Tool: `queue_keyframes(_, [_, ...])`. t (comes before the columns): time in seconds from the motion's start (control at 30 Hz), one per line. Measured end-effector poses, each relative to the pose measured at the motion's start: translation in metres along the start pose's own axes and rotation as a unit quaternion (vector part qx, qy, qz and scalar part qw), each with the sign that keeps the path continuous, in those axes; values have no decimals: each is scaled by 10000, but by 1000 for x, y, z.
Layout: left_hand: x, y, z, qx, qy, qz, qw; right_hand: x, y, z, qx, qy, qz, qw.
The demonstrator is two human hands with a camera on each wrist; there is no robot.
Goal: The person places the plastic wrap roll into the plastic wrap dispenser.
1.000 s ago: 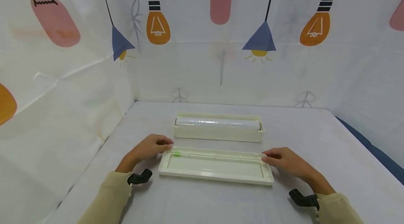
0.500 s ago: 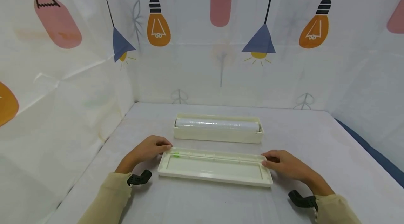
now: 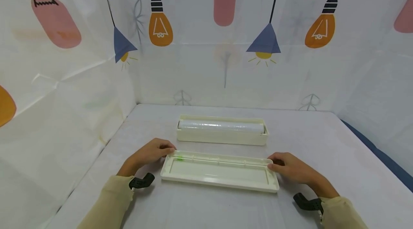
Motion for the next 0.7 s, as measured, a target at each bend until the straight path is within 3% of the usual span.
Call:
queue_keyframes(0.17, [1, -1, 0, -40, 59, -139, 9999, -2, -1, -1, 95, -25, 114, 9999])
queue_keyframes(0.37, [0, -3, -1, 120, -164, -555, 9983, -2, 0, 0, 313, -26, 313, 9990])
queue_keyframes(0.7, [1, -2, 0, 340, -357, -1307, 9902, -5, 1, 0, 625, 290, 1234, 9900])
Point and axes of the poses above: each hand's wrist, its own z-axis towards the middle knuckle, its own y-axis out of the palm, x = y × z, the point moved 1 cm from there along z, towards the middle knuckle, and after that the axes turned 7 degrees about -y, right-handed, at the moved point
